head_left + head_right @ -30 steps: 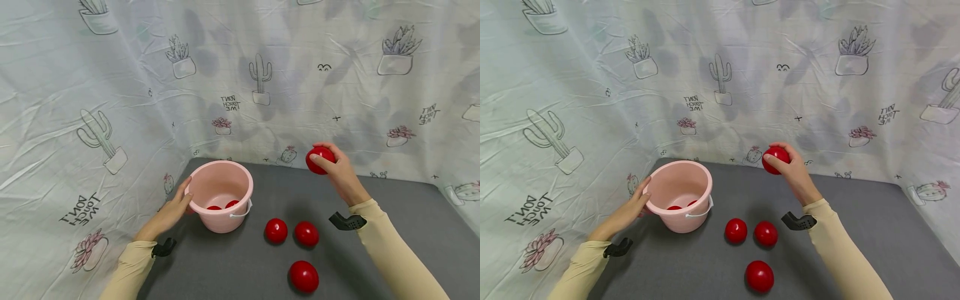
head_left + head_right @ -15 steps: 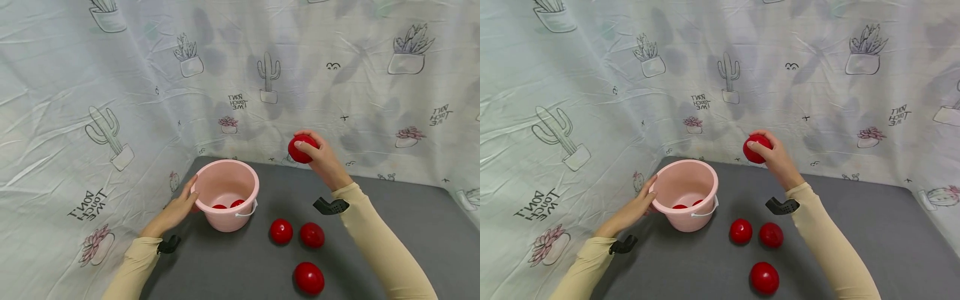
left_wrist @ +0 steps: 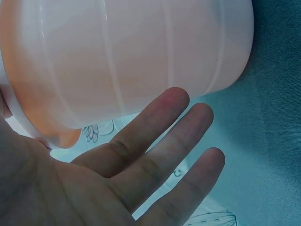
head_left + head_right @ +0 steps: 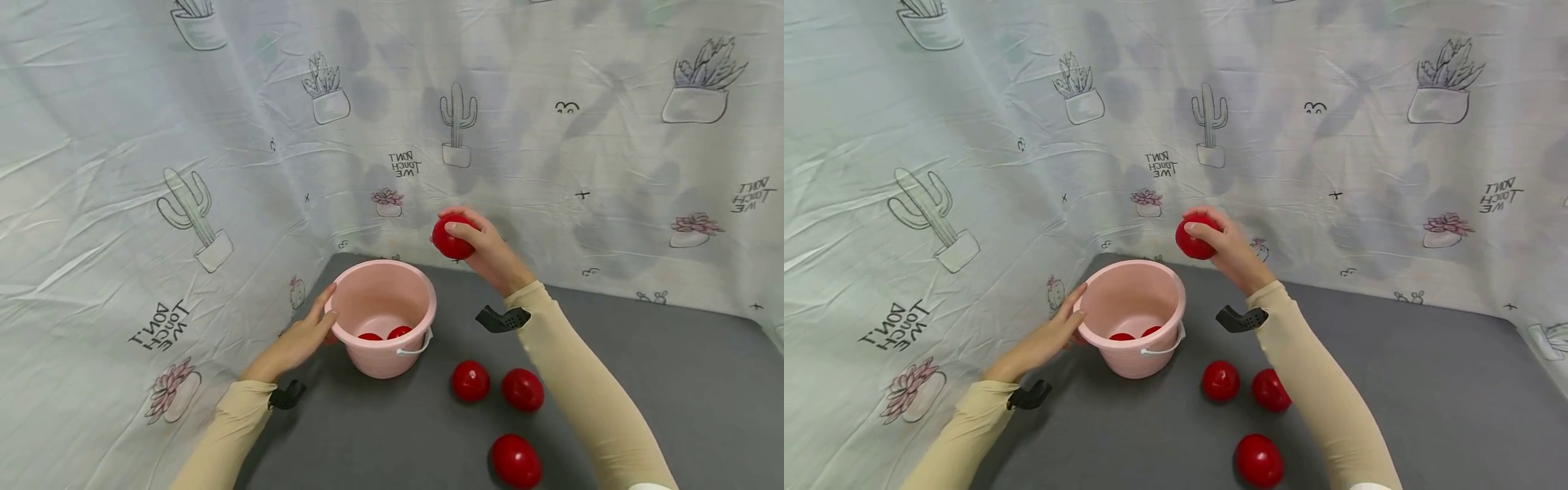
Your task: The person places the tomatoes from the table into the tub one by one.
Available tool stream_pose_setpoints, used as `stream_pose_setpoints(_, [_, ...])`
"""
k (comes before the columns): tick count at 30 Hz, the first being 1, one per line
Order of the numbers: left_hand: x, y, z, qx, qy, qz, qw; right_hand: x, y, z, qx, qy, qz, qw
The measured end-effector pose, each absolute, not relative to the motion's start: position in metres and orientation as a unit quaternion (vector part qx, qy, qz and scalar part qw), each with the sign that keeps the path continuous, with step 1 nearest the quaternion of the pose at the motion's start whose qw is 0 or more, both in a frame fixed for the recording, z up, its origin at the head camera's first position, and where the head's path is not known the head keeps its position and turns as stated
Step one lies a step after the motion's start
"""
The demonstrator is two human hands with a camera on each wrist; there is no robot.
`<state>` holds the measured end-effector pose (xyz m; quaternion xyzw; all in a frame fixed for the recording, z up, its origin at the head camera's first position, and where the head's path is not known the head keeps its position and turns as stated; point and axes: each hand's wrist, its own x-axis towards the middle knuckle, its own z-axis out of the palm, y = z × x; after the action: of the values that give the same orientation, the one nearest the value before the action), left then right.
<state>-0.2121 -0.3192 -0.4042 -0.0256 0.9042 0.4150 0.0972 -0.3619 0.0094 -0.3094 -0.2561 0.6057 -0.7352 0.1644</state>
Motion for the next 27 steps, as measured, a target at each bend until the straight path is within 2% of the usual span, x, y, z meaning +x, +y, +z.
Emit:
stream_pose_setpoints(8, [-0.211,-0.319,-0.406,-0.022,0.904,0.416,0.095,-0.369,-0.021,-0.319,-0.289,0.576,-0.729,0.23])
stream_pose_setpoints(27, [-0.21,-0.318,-0.4,-0.03,0.91,0.399,0.106,-0.378,-0.077,-0.343,-0.324,0.543,-0.714,0.303])
